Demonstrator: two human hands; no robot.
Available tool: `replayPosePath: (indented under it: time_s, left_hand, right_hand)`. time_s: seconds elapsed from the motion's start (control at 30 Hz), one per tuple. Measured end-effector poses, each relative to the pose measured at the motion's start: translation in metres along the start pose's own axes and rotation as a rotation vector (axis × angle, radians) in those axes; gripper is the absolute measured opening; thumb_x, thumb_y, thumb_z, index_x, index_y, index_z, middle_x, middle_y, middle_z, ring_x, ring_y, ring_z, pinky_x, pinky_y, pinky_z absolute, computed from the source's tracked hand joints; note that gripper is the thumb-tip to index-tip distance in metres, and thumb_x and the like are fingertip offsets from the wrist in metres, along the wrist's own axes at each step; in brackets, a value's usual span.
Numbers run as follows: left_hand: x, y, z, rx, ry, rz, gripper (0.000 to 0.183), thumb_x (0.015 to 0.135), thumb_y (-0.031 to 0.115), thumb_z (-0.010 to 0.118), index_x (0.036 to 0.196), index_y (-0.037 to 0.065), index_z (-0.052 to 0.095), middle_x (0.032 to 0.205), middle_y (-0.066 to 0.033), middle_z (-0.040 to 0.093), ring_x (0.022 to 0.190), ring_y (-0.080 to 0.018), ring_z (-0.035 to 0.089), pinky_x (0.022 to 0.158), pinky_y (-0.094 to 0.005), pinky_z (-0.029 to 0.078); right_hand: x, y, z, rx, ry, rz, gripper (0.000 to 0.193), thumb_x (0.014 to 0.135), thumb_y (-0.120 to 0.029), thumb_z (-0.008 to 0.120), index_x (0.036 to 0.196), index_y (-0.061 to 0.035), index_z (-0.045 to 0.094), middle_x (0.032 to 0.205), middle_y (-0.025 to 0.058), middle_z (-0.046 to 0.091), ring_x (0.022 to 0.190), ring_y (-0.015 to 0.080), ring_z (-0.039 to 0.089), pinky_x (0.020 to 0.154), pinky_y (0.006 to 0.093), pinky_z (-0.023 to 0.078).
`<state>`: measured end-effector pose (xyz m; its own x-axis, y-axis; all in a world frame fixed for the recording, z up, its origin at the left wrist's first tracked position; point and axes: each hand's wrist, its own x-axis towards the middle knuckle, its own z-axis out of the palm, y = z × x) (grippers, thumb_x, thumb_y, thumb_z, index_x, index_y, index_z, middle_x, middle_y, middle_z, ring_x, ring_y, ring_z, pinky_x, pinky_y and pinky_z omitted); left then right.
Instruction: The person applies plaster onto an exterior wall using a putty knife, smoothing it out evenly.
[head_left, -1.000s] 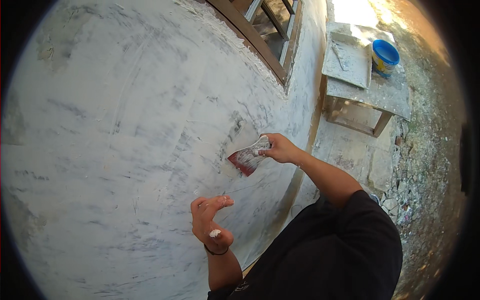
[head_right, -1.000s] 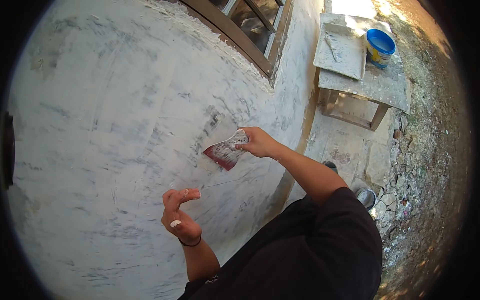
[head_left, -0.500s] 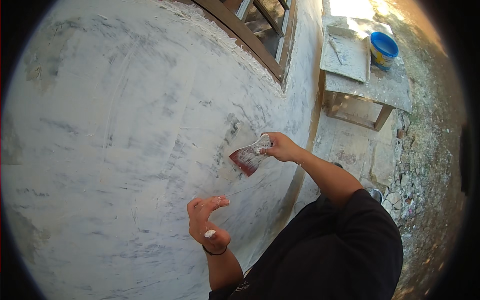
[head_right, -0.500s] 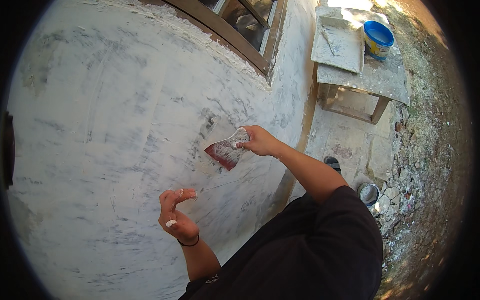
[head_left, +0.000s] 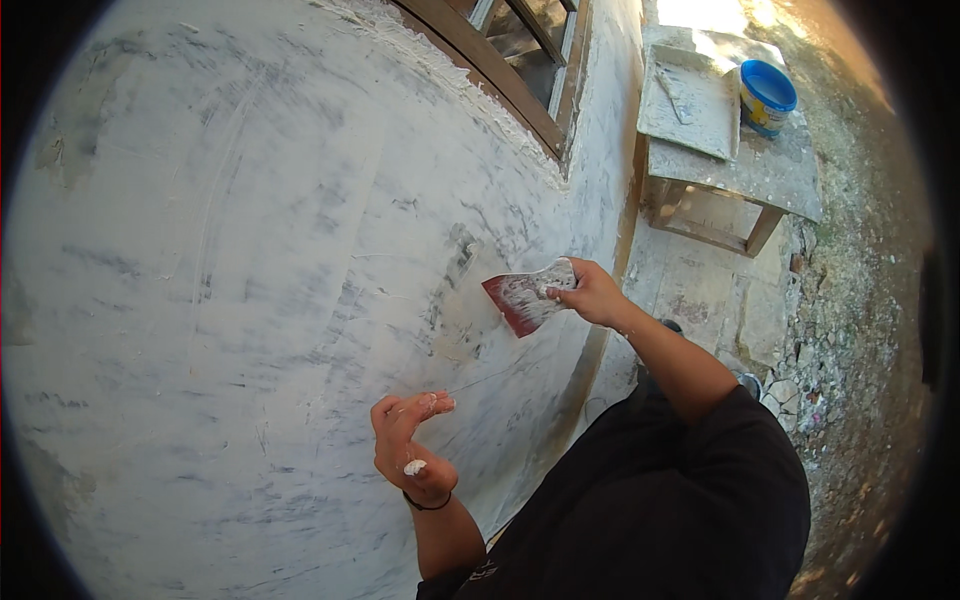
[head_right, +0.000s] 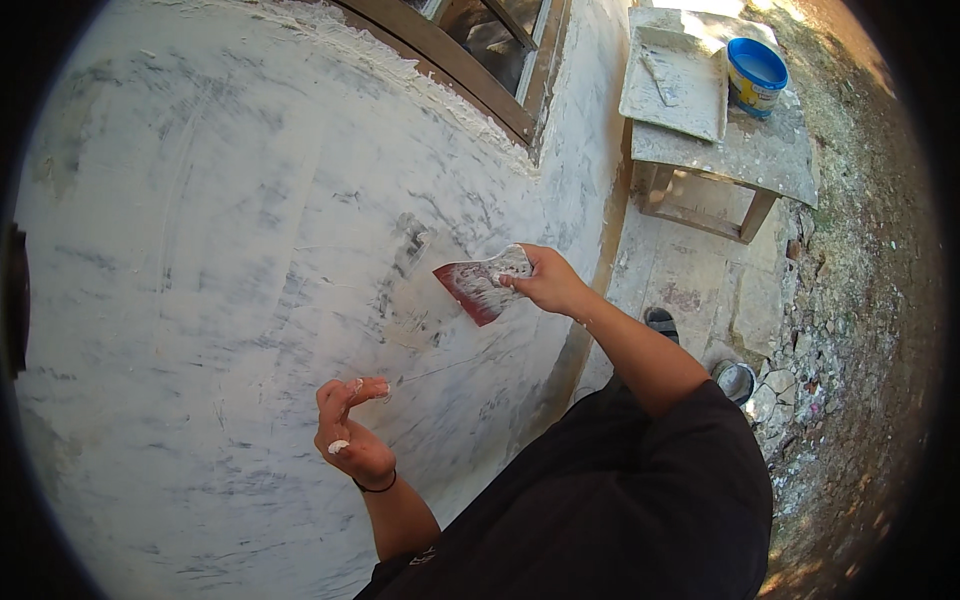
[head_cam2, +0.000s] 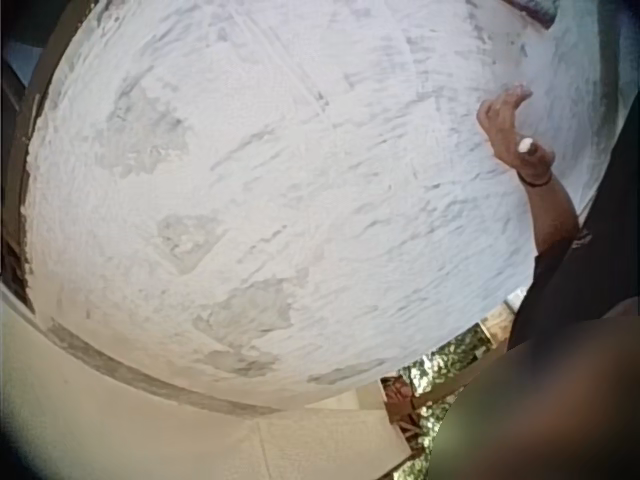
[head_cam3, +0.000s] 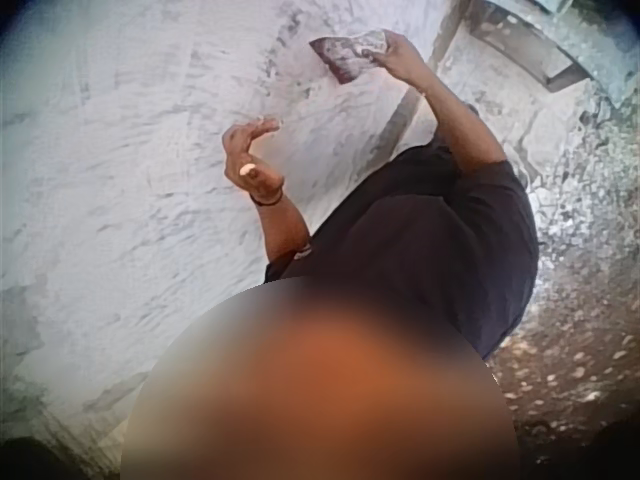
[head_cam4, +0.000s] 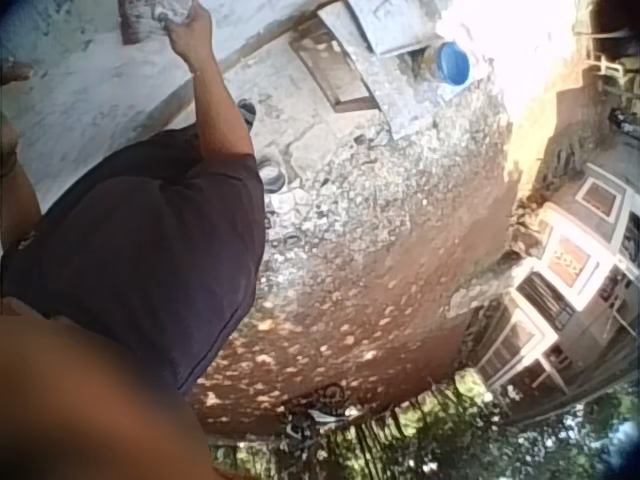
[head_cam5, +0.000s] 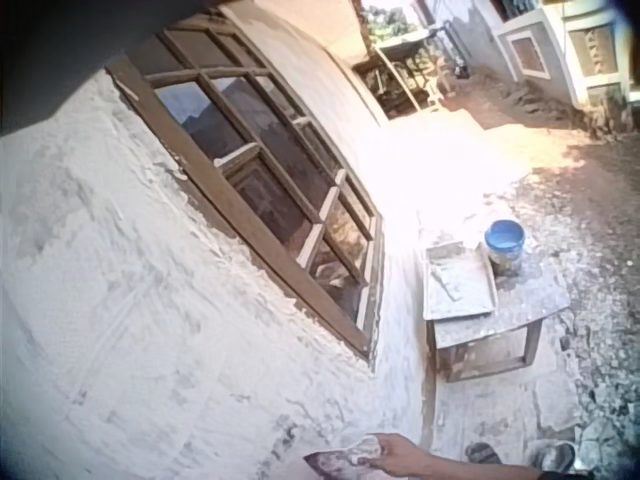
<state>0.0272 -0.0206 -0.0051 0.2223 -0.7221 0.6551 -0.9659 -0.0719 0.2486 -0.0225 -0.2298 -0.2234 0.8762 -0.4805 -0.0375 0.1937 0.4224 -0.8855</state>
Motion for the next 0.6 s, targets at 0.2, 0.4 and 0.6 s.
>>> replayPosePath:
  time_s: [0.2,0.4,0.6]
  left_hand:
    - [-0.005,-0.004,0.000,-0.025,0.006,-0.013,0.054,0.098,0.040,0.020,0.100,0.002,0.058,0.070,-0.0098,0.068,0.067,-0.0234,0.066,0.074,-0.0374,0.042]
    - [-0.012,-0.003,-0.009,-0.039,0.018,0.011,0.054,0.098,0.041,0.020,0.101,0.002,0.058,0.070,-0.0099,0.068,0.067,-0.0239,0.066,0.073,-0.0373,0.042]
    - [-0.025,0.000,-0.024,-0.027,0.013,0.028,0.052,0.098,0.040,0.021,0.102,0.002,0.057,0.070,-0.0102,0.068,0.068,-0.0244,0.067,0.074,-0.0375,0.042]
  right_hand:
    - [-0.034,-0.008,0.039,-0.150,0.241,-0.159,0.014,0.088,-0.008,0.064,0.100,-0.0010,0.063,0.085,0.0071,0.065,0.078,0.0121,0.059,0.071,0.0265,0.047]
    - [-0.060,-0.012,0.093,-0.353,0.413,-0.572,0.025,0.082,0.002,0.062,0.106,-0.0024,0.063,0.101,0.0141,0.064,0.092,0.0296,0.064,0.080,0.0317,0.051]
    - [-0.072,-0.003,0.145,-0.400,0.371,-0.528,0.044,0.075,0.005,0.063,0.118,-0.0022,0.057,0.116,0.0189,0.058,0.108,0.0339,0.058,0.090,0.0357,0.048]
